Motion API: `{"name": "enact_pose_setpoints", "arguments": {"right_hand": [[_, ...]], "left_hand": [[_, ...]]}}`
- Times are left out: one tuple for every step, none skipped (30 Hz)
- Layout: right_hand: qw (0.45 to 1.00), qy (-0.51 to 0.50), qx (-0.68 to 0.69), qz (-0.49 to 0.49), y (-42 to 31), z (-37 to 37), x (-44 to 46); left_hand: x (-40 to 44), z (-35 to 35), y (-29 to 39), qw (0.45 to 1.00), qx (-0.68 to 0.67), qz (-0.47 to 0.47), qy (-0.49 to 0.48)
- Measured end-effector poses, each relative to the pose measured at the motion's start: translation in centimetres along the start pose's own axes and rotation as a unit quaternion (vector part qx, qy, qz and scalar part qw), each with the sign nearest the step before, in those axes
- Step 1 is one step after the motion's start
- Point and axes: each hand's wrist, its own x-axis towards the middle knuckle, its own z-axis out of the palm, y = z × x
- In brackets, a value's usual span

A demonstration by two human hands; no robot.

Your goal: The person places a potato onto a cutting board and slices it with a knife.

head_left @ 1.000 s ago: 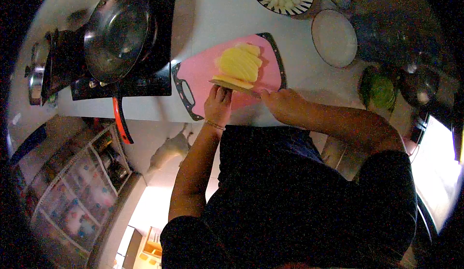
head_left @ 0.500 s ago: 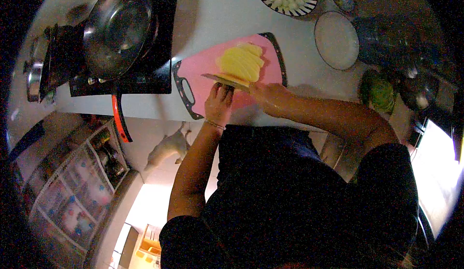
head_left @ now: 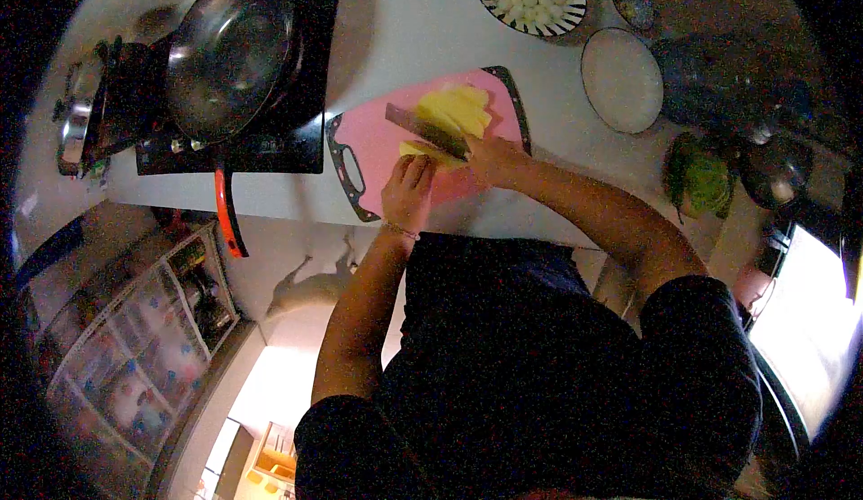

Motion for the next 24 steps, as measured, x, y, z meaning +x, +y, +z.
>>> {"name": "enact_pose_setpoints", "arguments": {"right_hand": [[0.999,-0.015,0.020,-0.023,-0.9,-1.5,-0.6],[0.998,-0.029,0.040,-0.045,-2.2,-3.6,-1.6],[0.995,-0.044,0.060,-0.068,-2.9,-4.5,-2.3],[0.996,-0.027,0.006,-0.086,-2.3,-3.4,-2.6],[0.993,-0.010,-0.047,-0.105,-1.2,-1.7,-2.7],[0.987,0.006,-0.101,-0.122,-0.7,-0.5,-3.1],[0.991,-0.008,-0.087,-0.103,-1.8,-1.7,-4.6],[0.994,-0.023,-0.073,-0.083,-3.7,-4.3,-6.8],[0.994,-0.004,-0.060,-0.095,-4.0,-4.7,-7.9],[0.993,0.015,-0.047,-0.107,-4.4,-5.0,-9.0],[0.986,0.069,-0.036,-0.151,-3.4,-4.6,-9.8],[0.985,0.068,-0.039,-0.153,-3.1,-4.8,-10.1],[0.985,0.067,-0.042,-0.156,-3.1,-5.2,-10.4],[0.992,0.011,-0.059,-0.115,-3.3,-6.0,-10.7],[0.993,-0.045,-0.075,-0.074,-3.5,-6.6,-10.8],[0.993,-0.033,-0.068,-0.087,-3.4,-6.5,-10.9],[0.993,-0.021,-0.061,-0.099,-3.2,-6.5,-11.0],[0.992,-0.008,-0.054,-0.111,-3.0,-6.4,-11.1],[0.988,0.026,-0.045,-0.146,-2.8,-6.2,-11.1],[0.981,0.060,-0.035,-0.180,-2.6,-6.0,-10.9],[0.978,0.070,-0.036,-0.193,-2.4,-5.6,-10.6],[0.975,0.080,-0.037,-0.206,-2.1,-5.3,-10.2],[0.977,0.067,-0.048,-0.198,-1.8,-4.7,-9.5],[0.979,0.053,-0.060,-0.190,-1.8,-4.6,-8.9]], "left_hand": [[0.1,0.0,-0.1,1.000,-0.004,0.002,-0.002],[0.1,-0.1,-0.3,1.000,-0.008,0.003,-0.006],[0.0,-0.1,-0.3,1.000,-0.013,0.004,-0.008],[-0.1,0.0,-0.3,1.000,-0.001,0.007,-0.010],[-0.1,0.2,-0.5,1.000,0.012,0.009,-0.012],[-0.2,0.3,-0.5,1.000,0.023,0.009,-0.014],[-0.2,0.3,-0.5,1.000,0.020,0.009,-0.006],[-0.1,0.1,-0.4,1.000,0.016,0.009,0.002],[-0.1,0.1,-0.4,1.000,0.011,0.009,0.010],[-0.1,0.0,-0.1,1.000,-0.015,-0.025,0.005],[-0.2,-0.2,0.1,0.997,-0.041,-0.059,-0.001],[-0.2,0.0,0.2,0.996,-0.051,-0.069,0.002],[-0.2,0.1,0.4,0.995,-0.061,-0.079,0.005],[-0.3,0.1,0.2,0.996,-0.057,-0.065,0.016],[-0.2,0.2,0.1,0.997,-0.053,-0.051,0.027],[-0.4,0.5,-0.3,0.999,-0.030,-0.025,0.021],[-0.7,1.0,-0.8,1.000,-0.008,0.002,0.016],[-0.5,0.9,-0.9,0.999,0.014,0.027,0.011],[-0.5,0.6,-0.8,1.000,0.004,0.013,0.008],[-0.4,0.4,-0.5,1.000,-0.006,-0.001,0.005],[-0.2,0.1,-0.3,1.000,-0.016,-0.016,0.002],[-0.3,0.3,-0.4,1.000,-0.008,-0.007,0.000],[-0.5,0.5,-0.7,1.000,0.001,0.002,-0.002],[-0.6,0.7,-0.8,1.000,0.010,0.011,-0.004]]}}
